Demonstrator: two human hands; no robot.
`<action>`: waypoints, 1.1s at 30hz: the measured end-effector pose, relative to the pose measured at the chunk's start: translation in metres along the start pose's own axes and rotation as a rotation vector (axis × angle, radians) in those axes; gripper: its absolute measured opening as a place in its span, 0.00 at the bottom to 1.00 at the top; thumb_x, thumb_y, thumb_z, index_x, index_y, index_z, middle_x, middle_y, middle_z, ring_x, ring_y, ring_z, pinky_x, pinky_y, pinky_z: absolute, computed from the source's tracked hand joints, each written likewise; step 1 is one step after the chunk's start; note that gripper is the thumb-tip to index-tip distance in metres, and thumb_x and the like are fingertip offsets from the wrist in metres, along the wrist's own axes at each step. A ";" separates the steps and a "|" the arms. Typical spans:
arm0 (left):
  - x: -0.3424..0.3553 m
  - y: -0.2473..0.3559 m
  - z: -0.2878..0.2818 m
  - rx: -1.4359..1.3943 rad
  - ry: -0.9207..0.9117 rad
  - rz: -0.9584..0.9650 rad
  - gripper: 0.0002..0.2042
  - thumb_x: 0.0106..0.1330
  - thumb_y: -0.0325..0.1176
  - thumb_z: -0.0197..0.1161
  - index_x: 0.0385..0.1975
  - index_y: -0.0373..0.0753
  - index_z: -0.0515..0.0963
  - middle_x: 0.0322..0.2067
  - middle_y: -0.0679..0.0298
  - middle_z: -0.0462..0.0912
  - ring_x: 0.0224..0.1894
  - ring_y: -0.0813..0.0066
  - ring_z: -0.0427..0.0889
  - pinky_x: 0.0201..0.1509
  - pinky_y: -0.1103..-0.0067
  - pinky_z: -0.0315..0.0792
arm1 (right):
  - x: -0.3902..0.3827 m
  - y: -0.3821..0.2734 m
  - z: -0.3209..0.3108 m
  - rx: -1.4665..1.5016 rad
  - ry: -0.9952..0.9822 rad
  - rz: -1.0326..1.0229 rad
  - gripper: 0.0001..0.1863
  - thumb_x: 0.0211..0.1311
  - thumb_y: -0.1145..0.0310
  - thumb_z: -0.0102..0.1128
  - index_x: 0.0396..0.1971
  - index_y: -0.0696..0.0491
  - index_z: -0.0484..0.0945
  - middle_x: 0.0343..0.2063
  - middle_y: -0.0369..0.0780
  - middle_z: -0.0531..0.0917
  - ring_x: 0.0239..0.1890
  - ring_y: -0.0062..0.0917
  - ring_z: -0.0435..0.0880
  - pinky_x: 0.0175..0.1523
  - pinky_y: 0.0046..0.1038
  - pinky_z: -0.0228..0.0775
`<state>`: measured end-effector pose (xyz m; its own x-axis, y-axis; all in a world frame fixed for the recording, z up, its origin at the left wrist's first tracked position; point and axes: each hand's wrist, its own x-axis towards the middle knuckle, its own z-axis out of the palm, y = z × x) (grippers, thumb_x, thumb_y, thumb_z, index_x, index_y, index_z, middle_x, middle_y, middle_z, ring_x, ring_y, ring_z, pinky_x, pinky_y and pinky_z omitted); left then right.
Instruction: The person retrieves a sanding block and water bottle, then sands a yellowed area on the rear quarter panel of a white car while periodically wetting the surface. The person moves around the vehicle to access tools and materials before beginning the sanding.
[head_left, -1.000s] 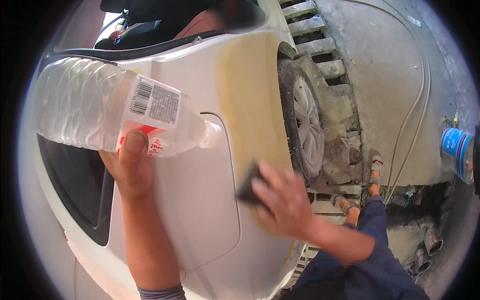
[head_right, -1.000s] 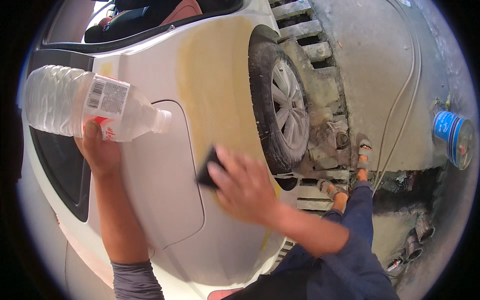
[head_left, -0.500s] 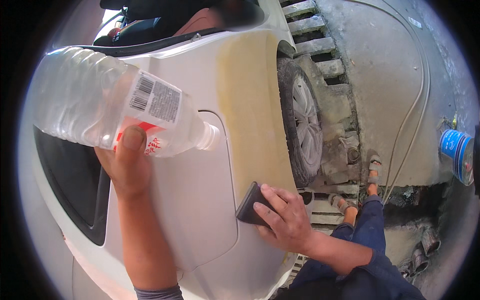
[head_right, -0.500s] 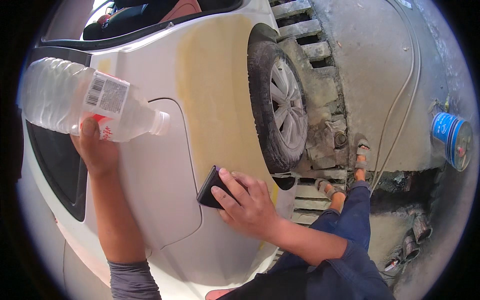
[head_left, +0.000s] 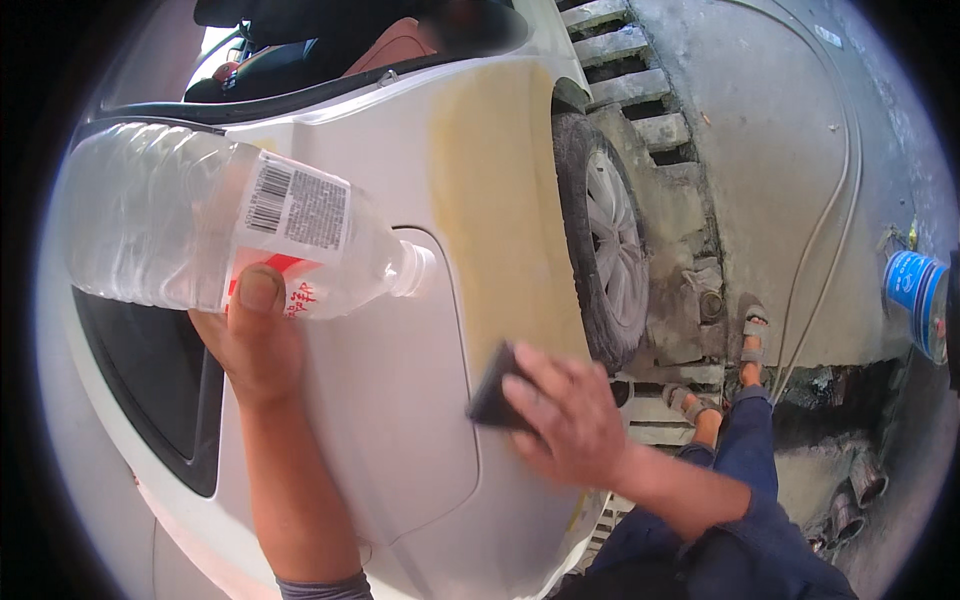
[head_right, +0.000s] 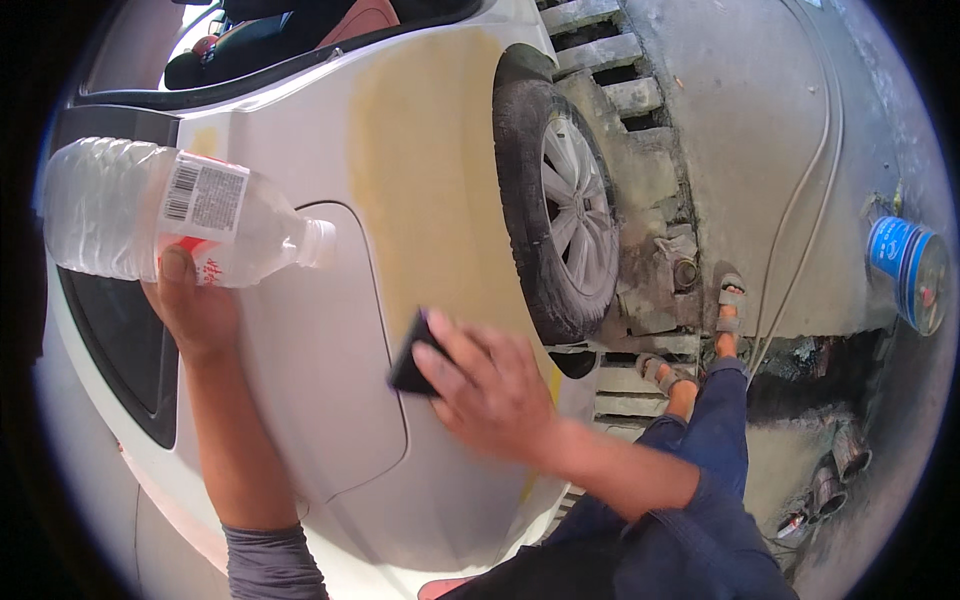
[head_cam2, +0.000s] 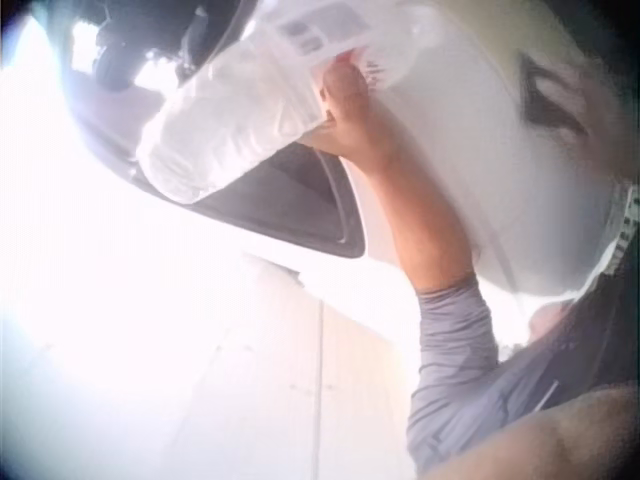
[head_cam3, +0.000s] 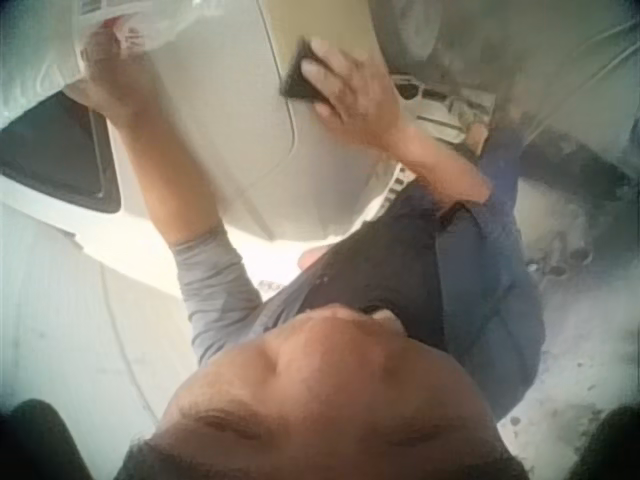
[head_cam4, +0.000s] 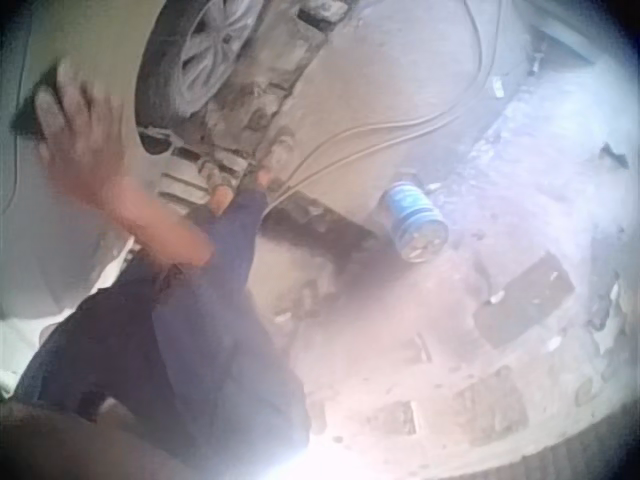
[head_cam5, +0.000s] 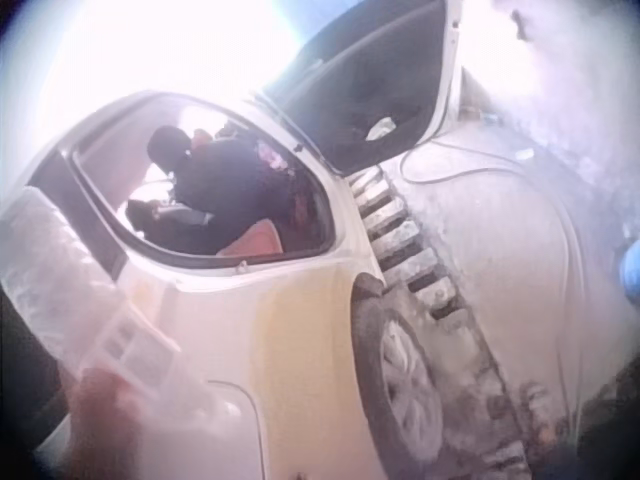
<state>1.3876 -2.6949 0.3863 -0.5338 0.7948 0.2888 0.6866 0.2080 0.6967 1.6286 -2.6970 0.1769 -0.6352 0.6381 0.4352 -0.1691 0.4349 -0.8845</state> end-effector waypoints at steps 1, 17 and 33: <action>-0.001 -0.002 -0.004 -0.004 -0.031 -0.015 0.33 0.64 0.47 0.62 0.63 0.30 0.67 0.54 0.55 0.77 0.54 0.66 0.78 0.60 0.70 0.72 | 0.024 0.012 -0.001 -0.025 0.014 -0.006 0.39 0.48 0.64 0.68 0.65 0.50 0.66 0.66 0.46 0.69 0.51 0.42 0.74 0.52 0.43 0.66; -0.001 0.004 0.005 0.036 0.000 -0.015 0.40 0.60 0.55 0.67 0.65 0.31 0.65 0.56 0.55 0.75 0.57 0.64 0.78 0.62 0.68 0.72 | 0.102 0.050 0.002 -0.098 0.095 -0.013 0.38 0.50 0.64 0.68 0.65 0.51 0.66 0.63 0.46 0.72 0.52 0.41 0.75 0.52 0.43 0.66; 0.000 0.003 0.008 0.035 -0.002 0.000 0.38 0.63 0.50 0.65 0.66 0.30 0.63 0.58 0.55 0.74 0.59 0.63 0.76 0.64 0.67 0.70 | 0.122 0.051 -0.002 -0.115 0.127 -0.004 0.34 0.48 0.66 0.67 0.60 0.50 0.72 0.64 0.47 0.71 0.51 0.39 0.76 0.50 0.41 0.67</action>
<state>1.3938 -2.6901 0.3833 -0.5323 0.7962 0.2876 0.7038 0.2275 0.6730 1.5441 -2.5950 0.1850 -0.5328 0.7083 0.4630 -0.0796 0.5028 -0.8607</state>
